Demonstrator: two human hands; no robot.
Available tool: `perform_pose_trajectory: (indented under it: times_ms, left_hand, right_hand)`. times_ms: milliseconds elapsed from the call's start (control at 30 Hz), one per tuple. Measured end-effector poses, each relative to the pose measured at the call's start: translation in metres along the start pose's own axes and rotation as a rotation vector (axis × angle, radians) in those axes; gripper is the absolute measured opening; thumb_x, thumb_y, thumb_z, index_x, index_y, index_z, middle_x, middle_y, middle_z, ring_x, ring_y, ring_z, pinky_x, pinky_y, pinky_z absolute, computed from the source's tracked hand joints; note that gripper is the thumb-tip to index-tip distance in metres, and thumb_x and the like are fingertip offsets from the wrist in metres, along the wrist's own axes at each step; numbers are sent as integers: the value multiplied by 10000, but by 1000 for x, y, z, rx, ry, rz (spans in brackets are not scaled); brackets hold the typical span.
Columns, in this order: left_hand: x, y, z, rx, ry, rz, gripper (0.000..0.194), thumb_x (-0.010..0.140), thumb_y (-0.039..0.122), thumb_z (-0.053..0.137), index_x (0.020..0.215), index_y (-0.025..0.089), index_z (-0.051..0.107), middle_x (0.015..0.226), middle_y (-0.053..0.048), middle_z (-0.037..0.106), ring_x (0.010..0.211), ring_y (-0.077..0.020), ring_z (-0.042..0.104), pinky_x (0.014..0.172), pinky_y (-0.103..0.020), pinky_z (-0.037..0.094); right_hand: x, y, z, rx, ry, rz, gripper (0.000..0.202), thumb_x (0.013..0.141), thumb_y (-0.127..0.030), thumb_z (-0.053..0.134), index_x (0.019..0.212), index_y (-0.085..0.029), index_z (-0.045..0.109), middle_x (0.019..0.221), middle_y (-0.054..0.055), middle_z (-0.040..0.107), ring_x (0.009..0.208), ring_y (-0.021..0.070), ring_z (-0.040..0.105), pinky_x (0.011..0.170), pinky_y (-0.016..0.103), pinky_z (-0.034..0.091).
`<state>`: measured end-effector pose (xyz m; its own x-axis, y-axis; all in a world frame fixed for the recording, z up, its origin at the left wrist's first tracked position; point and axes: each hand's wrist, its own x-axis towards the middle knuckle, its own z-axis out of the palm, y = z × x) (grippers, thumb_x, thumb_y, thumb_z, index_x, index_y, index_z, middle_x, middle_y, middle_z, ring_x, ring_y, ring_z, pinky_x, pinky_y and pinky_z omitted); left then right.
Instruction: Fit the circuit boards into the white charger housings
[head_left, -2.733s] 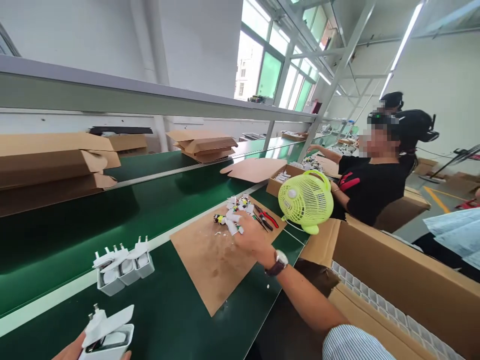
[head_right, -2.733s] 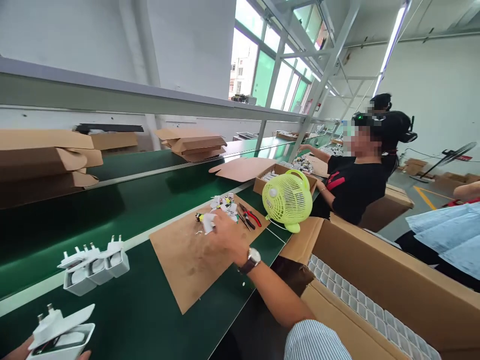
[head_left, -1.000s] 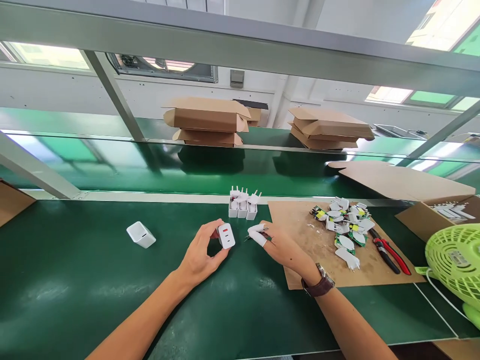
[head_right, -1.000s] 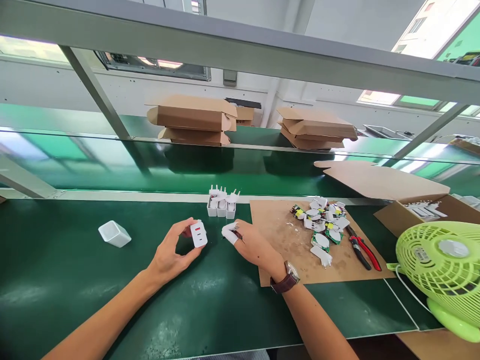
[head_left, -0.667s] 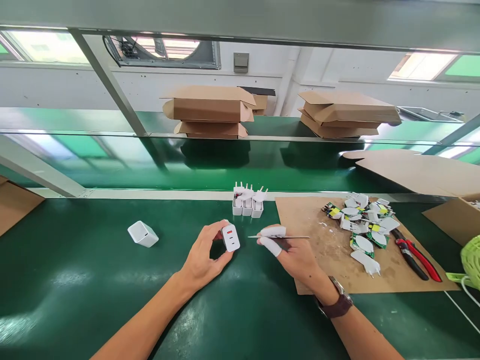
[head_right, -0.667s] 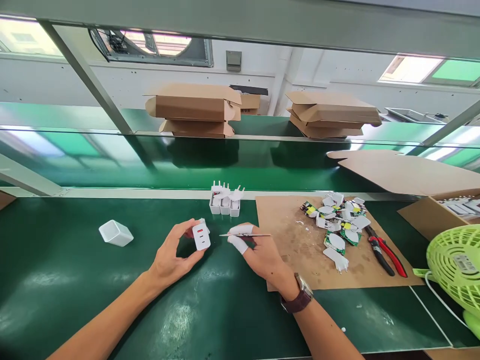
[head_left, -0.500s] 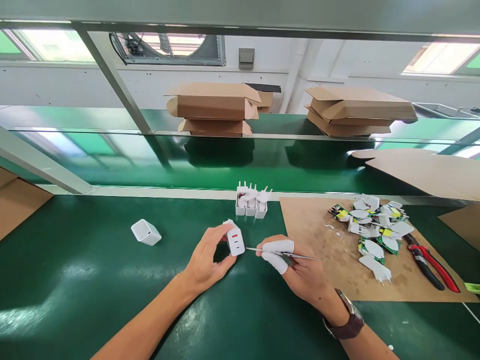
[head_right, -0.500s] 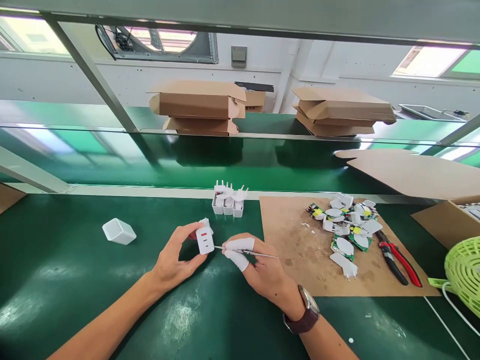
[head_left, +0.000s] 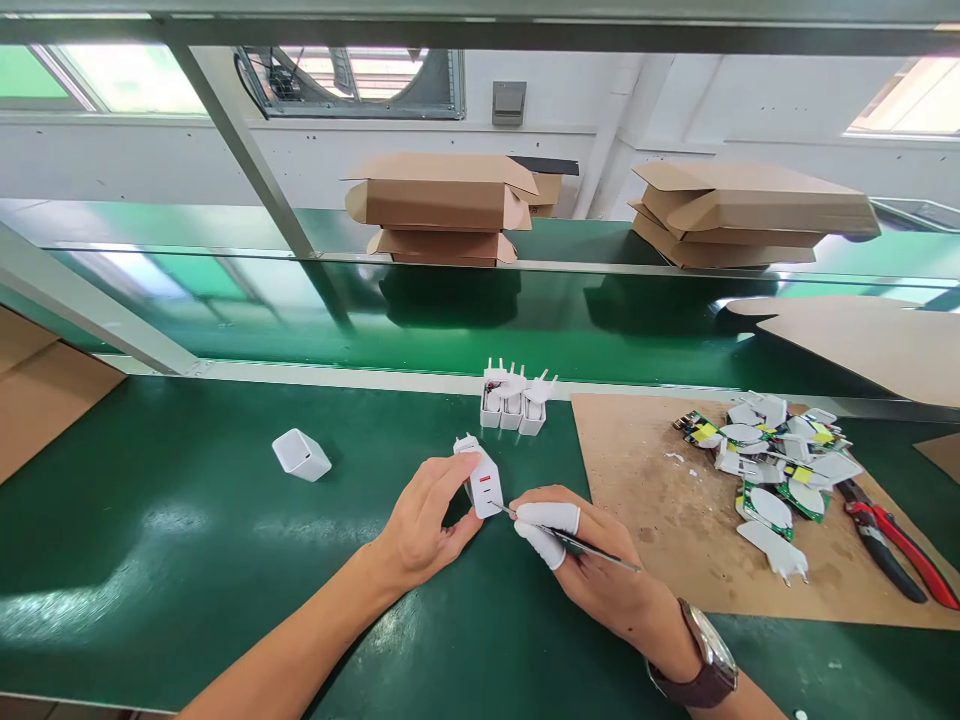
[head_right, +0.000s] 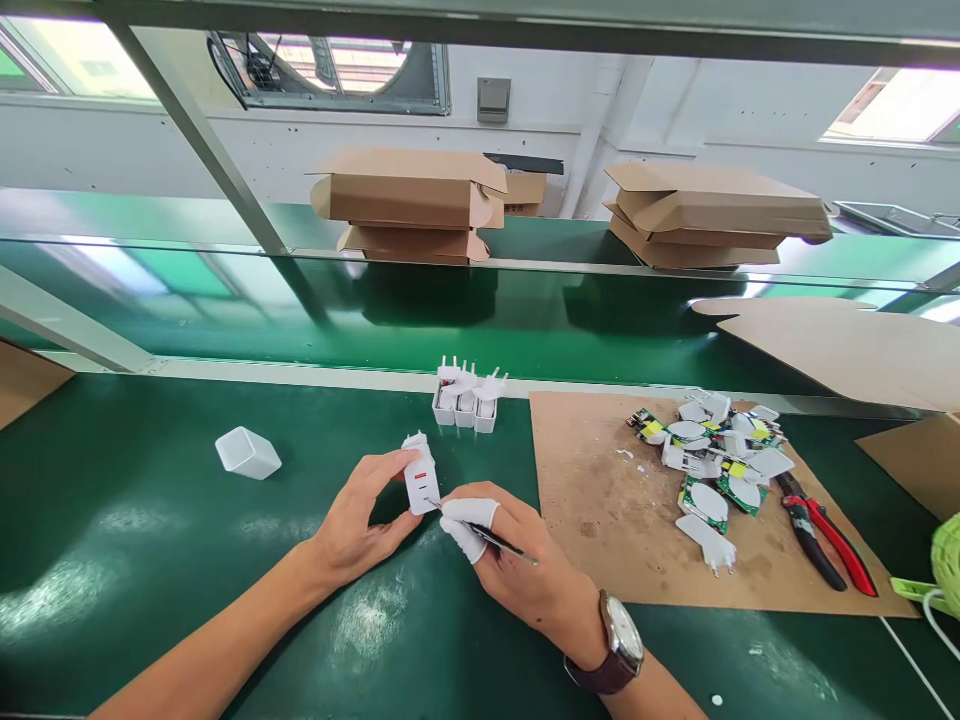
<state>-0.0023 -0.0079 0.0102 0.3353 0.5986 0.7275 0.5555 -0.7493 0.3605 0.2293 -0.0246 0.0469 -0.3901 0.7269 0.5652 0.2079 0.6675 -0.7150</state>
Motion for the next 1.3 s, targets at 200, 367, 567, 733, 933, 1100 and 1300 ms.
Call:
perform_pose_trajectory:
  times_ms: [200,367,567,733,933,1100,1300]
  left_hand:
    - [2,2,0,26,19,42,803,864,30,700,1574,170,353,1206,-171,676,1026,-247,675,828,-371,636]
    - [4,3,0,58,36,58,814,866,40,711,1579,171,342,1199,-171,670,1004,-245,669,802,-367,635]
    - [2,6,1,81,42,67,823,854,1,698,1578,166,341,1182,-166,663,977,-235,662,795,-361,626]
    - [-1,6,2,90,27,78,813,850,-5,700,1570,134,351,1184,-183,658,1000,-246,657,801,-370,623]
    - [2,7,1,93,43,82,812,850,-20,676,1576,121,340,1157,-177,656,968,-239,643,777,-364,617]
    - [4,7,0,98,57,83,797,844,-35,663,1563,107,352,1150,-174,654,970,-232,629,788,-355,617]
    - [4,5,-1,120,77,74,758,867,29,679,1551,126,367,1178,-171,636,1032,-238,636,834,-347,611]
  right_hand:
    - [1,1,2,-57,18,-14,298,993,-86,584,1204,-292,624,1063,50,749,900,160,732,782,294,637]
    - [-2,5,5,-70,35,21,257,985,-102,596,1162,-284,634,1045,39,752,872,157,736,755,288,634]
    - [-2,5,8,-20,59,116,227,964,-102,622,1106,-267,685,1051,39,770,895,163,747,800,289,631]
    - [1,3,12,123,103,255,120,974,-207,642,997,-260,747,965,36,781,853,181,764,780,290,645]
    - [3,1,11,391,180,580,201,890,-433,768,892,-233,783,918,57,792,792,232,791,793,351,688]
    - [9,-3,7,474,258,664,297,806,-505,842,857,-218,783,891,66,791,748,246,791,793,386,699]
    - [7,0,10,449,287,586,293,812,-510,837,861,-226,782,944,75,787,747,236,784,798,382,699]
